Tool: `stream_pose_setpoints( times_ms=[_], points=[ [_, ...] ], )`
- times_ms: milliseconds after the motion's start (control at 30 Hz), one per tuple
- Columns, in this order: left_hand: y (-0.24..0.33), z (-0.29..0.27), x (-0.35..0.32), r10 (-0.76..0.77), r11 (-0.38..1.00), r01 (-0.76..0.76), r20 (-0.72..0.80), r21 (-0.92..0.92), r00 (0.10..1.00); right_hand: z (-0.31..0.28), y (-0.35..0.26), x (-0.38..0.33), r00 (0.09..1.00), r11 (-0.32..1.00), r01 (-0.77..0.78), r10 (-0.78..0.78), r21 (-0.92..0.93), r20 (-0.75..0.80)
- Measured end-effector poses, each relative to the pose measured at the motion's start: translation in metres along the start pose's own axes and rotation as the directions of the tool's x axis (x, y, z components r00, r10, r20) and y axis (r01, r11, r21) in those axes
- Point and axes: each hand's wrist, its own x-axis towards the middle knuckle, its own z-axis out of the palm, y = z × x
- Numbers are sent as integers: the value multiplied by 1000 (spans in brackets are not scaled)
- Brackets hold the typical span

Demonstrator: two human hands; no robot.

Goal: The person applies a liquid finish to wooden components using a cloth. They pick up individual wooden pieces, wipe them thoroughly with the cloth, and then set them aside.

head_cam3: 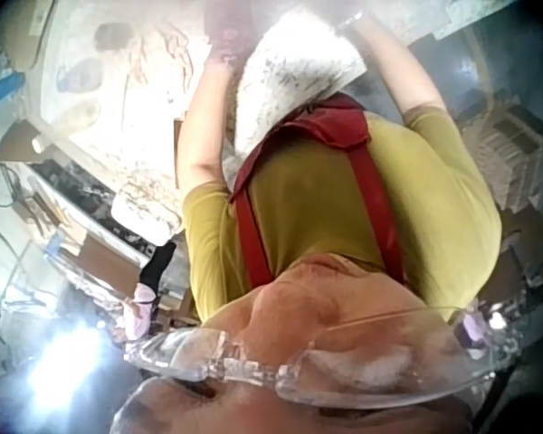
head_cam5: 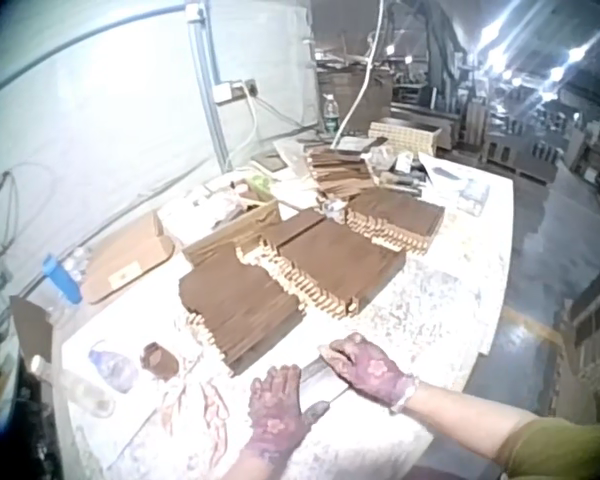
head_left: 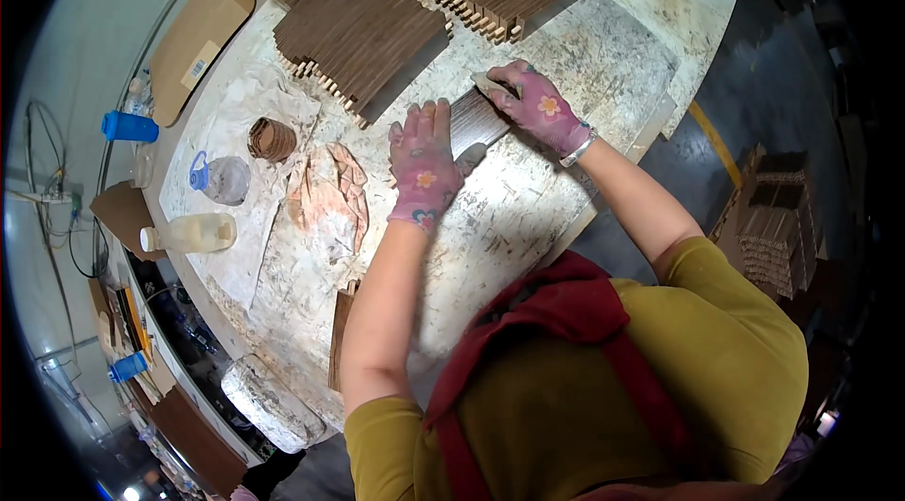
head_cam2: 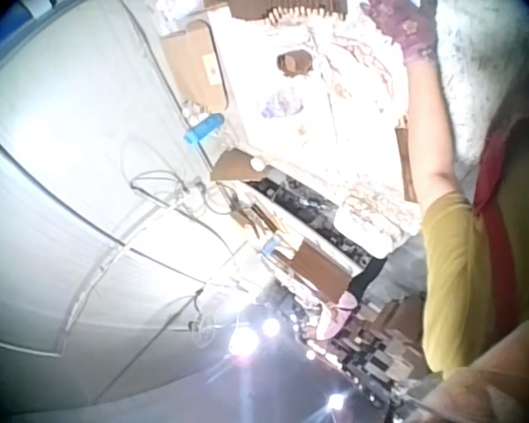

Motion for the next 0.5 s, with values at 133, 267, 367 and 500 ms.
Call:
stream_pose_setpoints(
  times_ms=[133,267,367,500],
  points=[
    [6,-16,4,0,999,-5,157,33,988,0,1,2,1000,999,28,-28,-43,9],
    [8,-14,7,-28,999,22,178,36,984,-3,-4,-4,999,998,10,-6,-63,52],
    [7,-12,5,-41,999,38,170,23,985,-21,-22,-33,988,997,-33,42,-65,145],
    [9,-17,1,29,995,-39,99,92,995,-61,-26,-58,906,987,-144,159,-68,392]
  ],
)
